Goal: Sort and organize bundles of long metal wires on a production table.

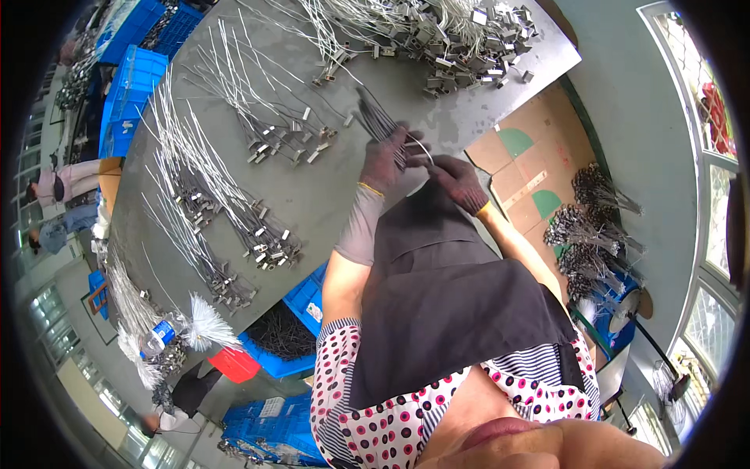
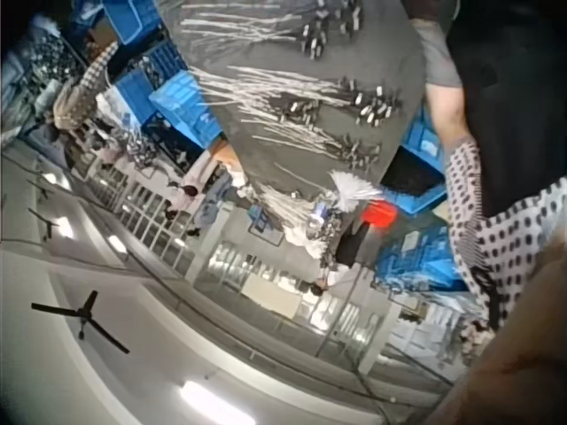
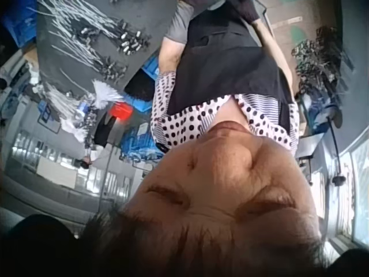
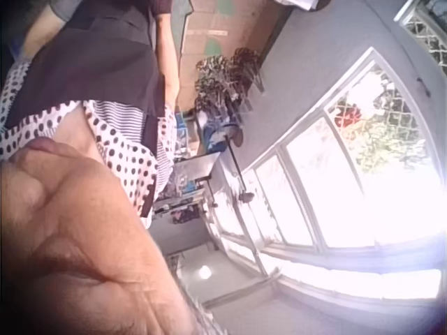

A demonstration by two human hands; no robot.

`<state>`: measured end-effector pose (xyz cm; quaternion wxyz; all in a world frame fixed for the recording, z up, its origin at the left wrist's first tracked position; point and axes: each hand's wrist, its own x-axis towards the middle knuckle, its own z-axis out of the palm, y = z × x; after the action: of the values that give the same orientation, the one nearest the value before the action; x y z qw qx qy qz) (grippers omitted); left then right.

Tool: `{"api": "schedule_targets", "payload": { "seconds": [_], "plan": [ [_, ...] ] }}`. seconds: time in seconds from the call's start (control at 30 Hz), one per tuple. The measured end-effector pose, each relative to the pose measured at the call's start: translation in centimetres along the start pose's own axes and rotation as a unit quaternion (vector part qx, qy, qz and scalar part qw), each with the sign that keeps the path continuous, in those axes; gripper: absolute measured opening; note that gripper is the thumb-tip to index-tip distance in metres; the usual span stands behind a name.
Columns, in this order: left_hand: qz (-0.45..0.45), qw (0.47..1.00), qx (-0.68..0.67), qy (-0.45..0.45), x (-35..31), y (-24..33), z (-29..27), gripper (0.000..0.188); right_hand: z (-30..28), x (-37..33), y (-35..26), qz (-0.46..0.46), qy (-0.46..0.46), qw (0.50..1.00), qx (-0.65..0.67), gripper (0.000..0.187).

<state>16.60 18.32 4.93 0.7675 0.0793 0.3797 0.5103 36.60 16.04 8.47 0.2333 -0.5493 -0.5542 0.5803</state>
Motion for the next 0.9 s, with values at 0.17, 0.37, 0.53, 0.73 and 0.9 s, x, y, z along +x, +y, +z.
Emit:
{"api": "schedule_targets", "payload": {
  "seconds": [0.17,0.37,0.53,0.73,0.9],
  "plan": [
    [0.08,0.994,-0.068,0.027,1.7,3.2,-0.3,0.022,2.1,0.4,-1.6,-0.296,0.044,0.906,-0.3,0.037],
    [0.147,0.982,-0.036,0.117,1.6,4.5,-0.3,0.018,3.1,0.8,-2.6,-0.046,-0.034,0.994,0.098,0.026],
    [0.214,0.965,-0.068,0.134,1.2,9.1,-1.7,0.014,3.3,3.1,-0.6,0.158,-0.047,0.935,0.313,0.035],
    [0.257,0.923,0.214,0.19,1.1,8.0,-2.8,0.022,6.2,9.0,-5.1,0.09,-0.045,0.955,0.277,0.057],
    [0.237,0.929,0.212,0.187,1.0,8.9,0.8,0.025,9.0,15.0,-9.0,0.044,-0.076,0.945,0.316,0.055]
  ]
}}
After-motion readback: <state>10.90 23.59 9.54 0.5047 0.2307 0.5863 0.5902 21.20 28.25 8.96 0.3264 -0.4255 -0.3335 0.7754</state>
